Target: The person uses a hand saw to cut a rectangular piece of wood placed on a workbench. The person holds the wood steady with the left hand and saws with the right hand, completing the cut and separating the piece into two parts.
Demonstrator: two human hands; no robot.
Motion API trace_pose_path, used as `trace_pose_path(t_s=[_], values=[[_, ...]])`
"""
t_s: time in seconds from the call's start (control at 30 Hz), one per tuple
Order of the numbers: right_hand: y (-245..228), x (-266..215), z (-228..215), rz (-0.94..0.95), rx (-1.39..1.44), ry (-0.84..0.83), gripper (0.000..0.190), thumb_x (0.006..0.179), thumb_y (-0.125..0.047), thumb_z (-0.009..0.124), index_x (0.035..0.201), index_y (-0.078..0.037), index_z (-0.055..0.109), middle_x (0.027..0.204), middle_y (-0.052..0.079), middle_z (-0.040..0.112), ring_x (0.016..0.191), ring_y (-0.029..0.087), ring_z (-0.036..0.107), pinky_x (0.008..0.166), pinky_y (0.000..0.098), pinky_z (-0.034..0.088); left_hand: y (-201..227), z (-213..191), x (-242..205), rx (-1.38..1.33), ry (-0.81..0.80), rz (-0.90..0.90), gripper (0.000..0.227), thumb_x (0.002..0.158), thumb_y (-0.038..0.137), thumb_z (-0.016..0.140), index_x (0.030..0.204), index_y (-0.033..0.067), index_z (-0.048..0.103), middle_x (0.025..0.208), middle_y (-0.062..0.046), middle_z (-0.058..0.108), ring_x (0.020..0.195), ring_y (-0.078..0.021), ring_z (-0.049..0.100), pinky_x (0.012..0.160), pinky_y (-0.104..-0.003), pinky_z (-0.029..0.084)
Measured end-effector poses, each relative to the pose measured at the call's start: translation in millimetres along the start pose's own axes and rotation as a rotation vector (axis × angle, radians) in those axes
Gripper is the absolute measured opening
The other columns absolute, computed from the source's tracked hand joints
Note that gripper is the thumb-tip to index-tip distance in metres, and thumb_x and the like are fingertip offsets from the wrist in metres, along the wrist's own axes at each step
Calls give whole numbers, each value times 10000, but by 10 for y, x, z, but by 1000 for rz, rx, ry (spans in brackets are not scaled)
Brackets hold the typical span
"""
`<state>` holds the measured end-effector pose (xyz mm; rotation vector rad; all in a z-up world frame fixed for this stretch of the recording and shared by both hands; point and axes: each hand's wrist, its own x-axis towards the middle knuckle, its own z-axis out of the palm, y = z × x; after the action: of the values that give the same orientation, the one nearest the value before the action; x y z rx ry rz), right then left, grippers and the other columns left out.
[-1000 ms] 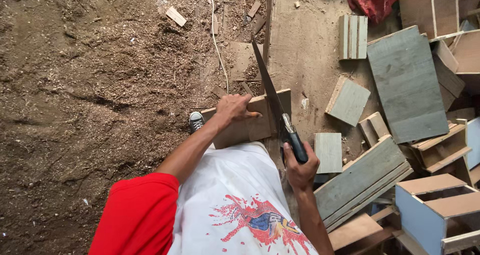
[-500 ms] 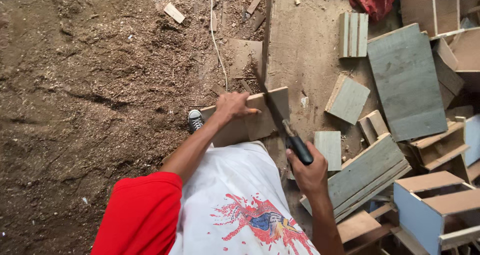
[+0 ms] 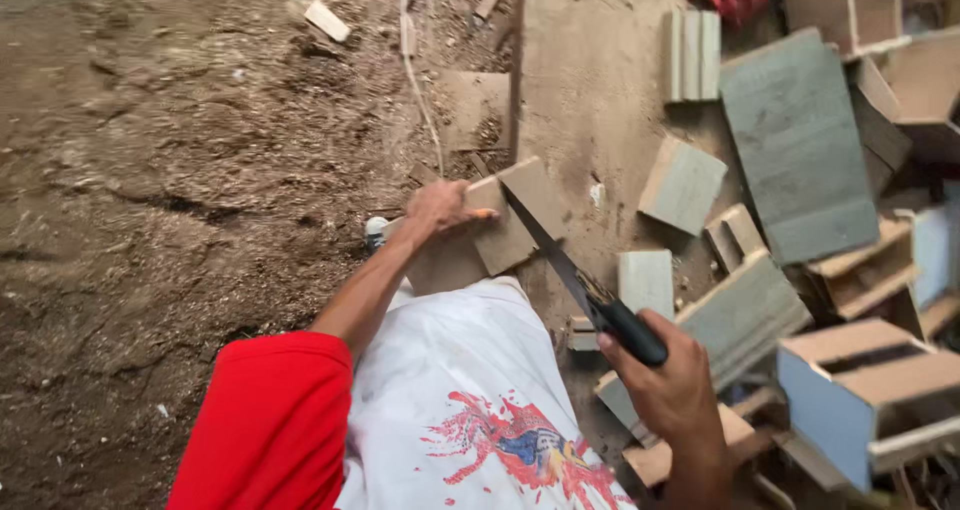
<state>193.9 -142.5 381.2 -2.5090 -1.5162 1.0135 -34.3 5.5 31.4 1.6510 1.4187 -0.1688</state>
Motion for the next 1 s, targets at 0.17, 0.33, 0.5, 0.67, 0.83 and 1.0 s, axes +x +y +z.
trace_pose_path(t_s=[0.17, 0.33, 0.5, 0.67, 0.83, 1.0], values=[[-44, 123, 97, 68, 151, 9, 314, 817, -343, 769, 880, -41, 712, 585, 47, 563, 541, 146, 508, 500, 358, 415, 161, 86, 8, 102, 95, 150, 930, 635, 963, 551, 1038, 135, 680, 773, -74, 664, 658, -208, 640, 546, -418, 518], [-246, 422, 540, -183, 259, 113, 350, 823, -360, 752, 969, -42, 737, 629, 20, 645, 589, 99, 579, 547, 307, 486, 79, -94, -72, 77, 142, 148, 875, 592, 908, 612, 1120, 213, 674, 890, -122, 709, 811, -324, 684, 667, -515, 536], [5, 545, 539, -68, 117, 84, 382, 848, -389, 775, 873, -12, 716, 584, 62, 596, 556, 138, 534, 521, 332, 451, 239, -51, -56, 92, 67, 96, 918, 714, 923, 585, 1128, 110, 692, 919, -152, 735, 882, -310, 725, 732, -496, 550], [262, 478, 590, 75, 472, -151, 514, 907, -414, 725, 657, 18, 602, 511, 19, 521, 423, 132, 447, 404, 332, 321, 108, -104, -153, 24, 75, 41, 905, 665, 931, 582, 1074, 133, 701, 927, -135, 747, 884, -300, 729, 727, -480, 551], [601, 207, 748, 38, 402, -49, 544, 899, -389, 714, 546, 4, 586, 472, 15, 502, 424, 119, 434, 408, 337, 319, 25, -87, -82, -45, 99, 12, 889, 638, 936, 604, 995, 134, 747, 901, -137, 731, 858, -301, 706, 720, -483, 540], [552, 381, 937, -123, 267, 54, 484, 919, -361, 681, 619, 11, 605, 484, 45, 480, 476, 121, 433, 451, 363, 355, 4, 45, 64, -11, 47, 85, 887, 732, 925, 479, 997, 124, 752, 782, -136, 710, 764, -274, 723, 662, -478, 566]])
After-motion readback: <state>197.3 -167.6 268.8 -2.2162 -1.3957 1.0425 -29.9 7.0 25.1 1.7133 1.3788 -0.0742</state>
